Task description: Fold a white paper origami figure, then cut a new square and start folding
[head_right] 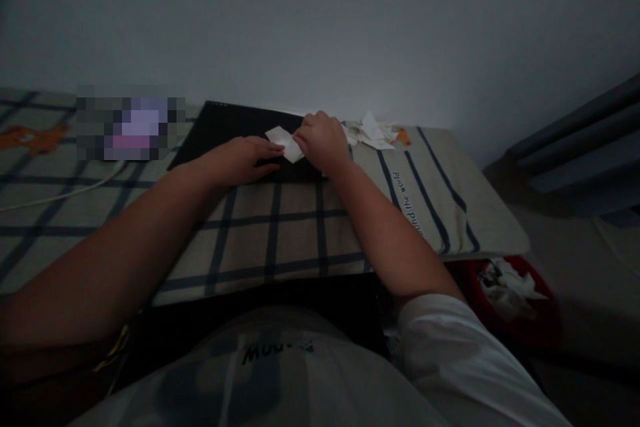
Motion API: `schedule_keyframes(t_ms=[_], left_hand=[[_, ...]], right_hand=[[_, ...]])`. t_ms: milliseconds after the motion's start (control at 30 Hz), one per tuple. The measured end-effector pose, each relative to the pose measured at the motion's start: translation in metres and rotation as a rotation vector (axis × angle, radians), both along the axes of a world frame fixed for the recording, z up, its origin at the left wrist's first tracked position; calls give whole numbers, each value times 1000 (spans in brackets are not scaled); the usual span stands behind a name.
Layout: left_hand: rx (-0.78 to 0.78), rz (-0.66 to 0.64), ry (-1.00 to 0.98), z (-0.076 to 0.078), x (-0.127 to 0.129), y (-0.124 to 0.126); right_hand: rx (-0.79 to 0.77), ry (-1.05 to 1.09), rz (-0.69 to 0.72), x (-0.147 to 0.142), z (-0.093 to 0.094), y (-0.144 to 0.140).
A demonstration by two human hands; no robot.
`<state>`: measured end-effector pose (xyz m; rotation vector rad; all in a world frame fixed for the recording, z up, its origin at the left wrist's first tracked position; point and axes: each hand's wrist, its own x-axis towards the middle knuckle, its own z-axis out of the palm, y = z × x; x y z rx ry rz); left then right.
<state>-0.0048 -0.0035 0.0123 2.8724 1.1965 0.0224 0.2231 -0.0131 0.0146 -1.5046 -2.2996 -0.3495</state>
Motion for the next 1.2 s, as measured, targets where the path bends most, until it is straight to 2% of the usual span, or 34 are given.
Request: schedule_keyframes(t_ms=[367,633,900,1100,1200], left_hand=[[20,32,7,4,0,-3],[45,26,22,3,-1,-3],[-8,-8,-24,-1,-6,5],[-67,-93,-25,4,-12,9],[-67,-89,14,5,-9,5]], right_hand=[[-35,-99,59,1,9,-6],[-95,-140,163,1,10,-10],[-97,-186,136,2,-3,-6],[-85,-176,99,0,-8,-4],[-65,-165,88,-1,-7,-5]])
